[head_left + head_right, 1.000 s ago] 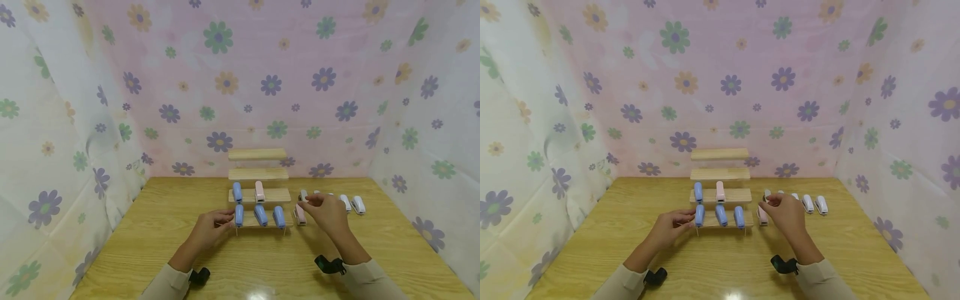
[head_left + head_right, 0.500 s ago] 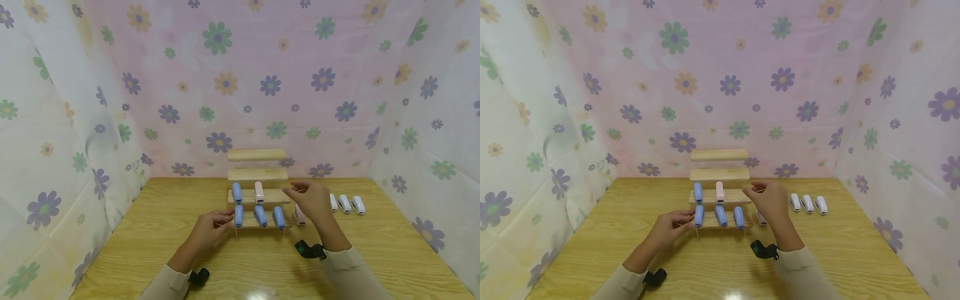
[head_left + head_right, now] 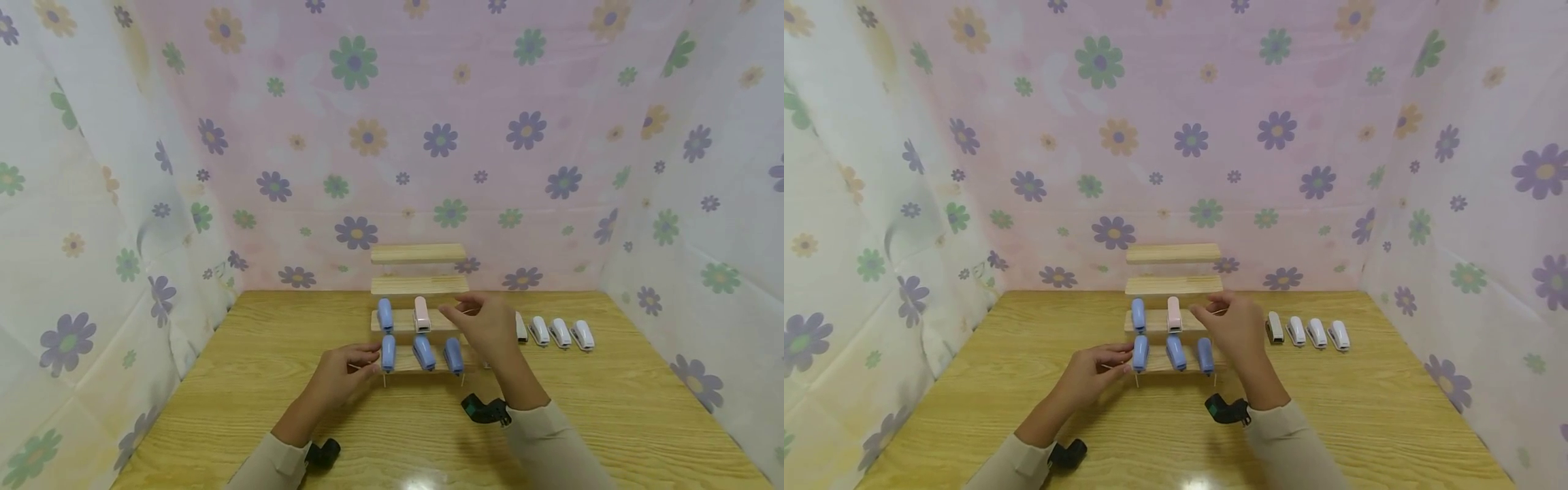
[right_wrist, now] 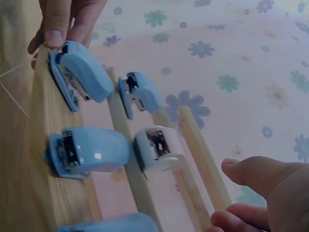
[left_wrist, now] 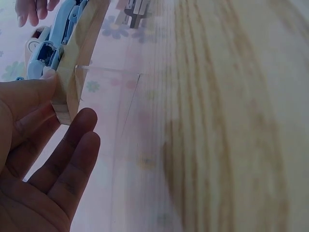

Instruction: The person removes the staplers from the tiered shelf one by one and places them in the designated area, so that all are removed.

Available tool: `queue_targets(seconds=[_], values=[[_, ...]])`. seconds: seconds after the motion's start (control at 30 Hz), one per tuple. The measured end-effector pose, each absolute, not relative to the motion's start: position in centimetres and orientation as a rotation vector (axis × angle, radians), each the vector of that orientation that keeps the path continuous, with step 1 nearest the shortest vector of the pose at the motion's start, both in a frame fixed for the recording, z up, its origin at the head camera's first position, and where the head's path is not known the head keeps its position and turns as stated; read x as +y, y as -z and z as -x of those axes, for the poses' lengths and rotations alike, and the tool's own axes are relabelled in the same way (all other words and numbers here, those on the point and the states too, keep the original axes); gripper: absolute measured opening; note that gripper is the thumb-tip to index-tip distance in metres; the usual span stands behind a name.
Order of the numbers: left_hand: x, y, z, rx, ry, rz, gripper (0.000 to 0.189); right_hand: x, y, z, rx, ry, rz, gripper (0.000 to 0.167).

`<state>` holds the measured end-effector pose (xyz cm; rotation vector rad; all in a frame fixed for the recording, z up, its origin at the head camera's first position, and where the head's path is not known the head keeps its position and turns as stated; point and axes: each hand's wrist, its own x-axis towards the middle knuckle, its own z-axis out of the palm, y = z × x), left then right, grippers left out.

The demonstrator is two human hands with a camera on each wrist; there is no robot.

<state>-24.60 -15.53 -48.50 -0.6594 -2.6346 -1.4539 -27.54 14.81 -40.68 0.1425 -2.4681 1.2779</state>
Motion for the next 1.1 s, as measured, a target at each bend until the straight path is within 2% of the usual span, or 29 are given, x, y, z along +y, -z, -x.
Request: queue_targets(seconds=[0.23, 0.43, 0.57, 1.1], values=[[-15.8, 48.6, 24.6, -2.645, 1.463, 0.648, 0.03, 13.2, 41.2, 27.1, -2.49, -1.254, -0.16, 0.049], [-15.8, 48.7, 24.6, -2.644, 1.471, 0.642, 0.03, 12.4, 41.6, 27.0, -2.523, -1.245, -0.147, 0.061], [-15.7, 48.7, 24.7, -2.634, 1.468, 0.653, 0.031, 12.1, 41.8, 26.9, -2.544, -1.244, -0.145, 0.064], [-15.7, 48.8, 24.6, -2.634, 1.477, 0.652, 0.032, 11.0, 42.6, 26.9, -2.612, -1.074, -0.112, 0.055]])
